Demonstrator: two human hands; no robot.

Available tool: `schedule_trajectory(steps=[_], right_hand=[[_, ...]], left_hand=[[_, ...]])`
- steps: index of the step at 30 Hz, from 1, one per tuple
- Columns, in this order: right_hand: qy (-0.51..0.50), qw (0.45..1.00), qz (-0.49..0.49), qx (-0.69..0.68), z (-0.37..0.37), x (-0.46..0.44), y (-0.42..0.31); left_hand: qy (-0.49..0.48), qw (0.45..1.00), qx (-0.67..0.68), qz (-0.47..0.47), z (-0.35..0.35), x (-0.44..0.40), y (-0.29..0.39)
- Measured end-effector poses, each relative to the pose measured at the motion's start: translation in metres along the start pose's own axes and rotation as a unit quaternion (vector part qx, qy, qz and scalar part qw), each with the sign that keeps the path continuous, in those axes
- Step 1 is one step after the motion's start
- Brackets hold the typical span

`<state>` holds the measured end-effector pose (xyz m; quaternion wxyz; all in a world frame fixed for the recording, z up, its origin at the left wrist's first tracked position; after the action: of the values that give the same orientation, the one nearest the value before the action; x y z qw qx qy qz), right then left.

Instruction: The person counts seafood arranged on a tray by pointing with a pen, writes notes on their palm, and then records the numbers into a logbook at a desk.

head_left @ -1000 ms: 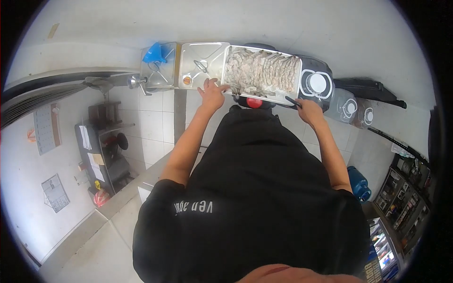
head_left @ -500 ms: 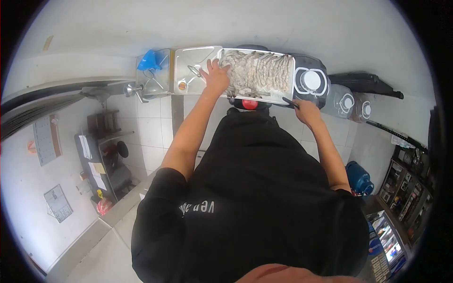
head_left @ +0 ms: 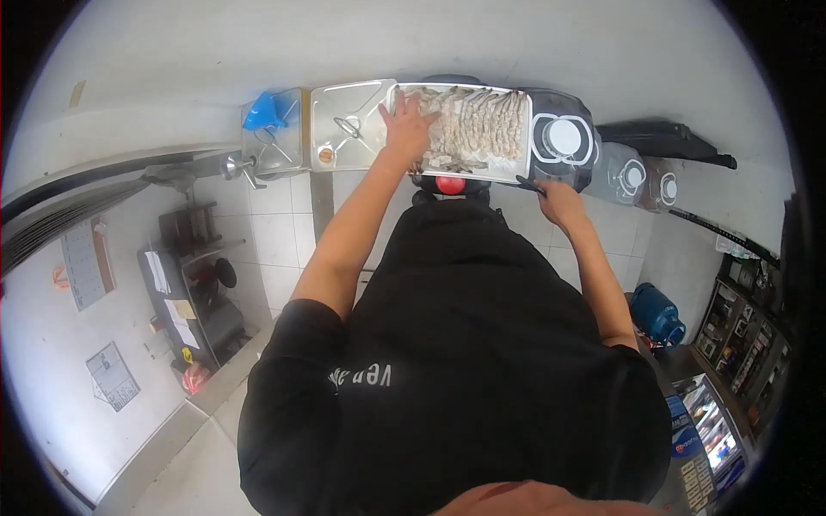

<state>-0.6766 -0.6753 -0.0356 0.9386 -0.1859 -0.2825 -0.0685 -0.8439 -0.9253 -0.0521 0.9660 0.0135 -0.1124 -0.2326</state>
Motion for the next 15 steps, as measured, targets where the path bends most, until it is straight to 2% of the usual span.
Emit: schedule_trajectory(steps=[3, 8, 15], right_hand=[[0.026, 0.999, 0.036, -0.015, -0.006, -0.005, 0.007], [0.010, 0.999, 0.033, 0.002, -0.008, -0.010, 0.004], [0.008, 0.997, 0.067, 0.026, -0.008, -0.032, -0.014]], left_hand=[[0.019, 0.998, 0.037, 0.041, 0.011, 0.022, -0.025], [-0.007, 0.987, 0.095, 0.132, 0.001, 0.072, -0.073], [-0.023, 0.982, 0.093, 0.161, -0.015, 0.114, -0.080]])
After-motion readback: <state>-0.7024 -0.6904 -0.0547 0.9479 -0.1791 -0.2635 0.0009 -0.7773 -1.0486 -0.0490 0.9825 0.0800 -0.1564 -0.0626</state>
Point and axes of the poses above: each hand's wrist, its own x-axis away from the middle knuckle, its own z-axis out of the back of the hand, y = z × x, the point moved 9 cm from there along -x, towards the middle knuckle, and after that the axes turned 3 degrees about z, right-handed, at the moved point
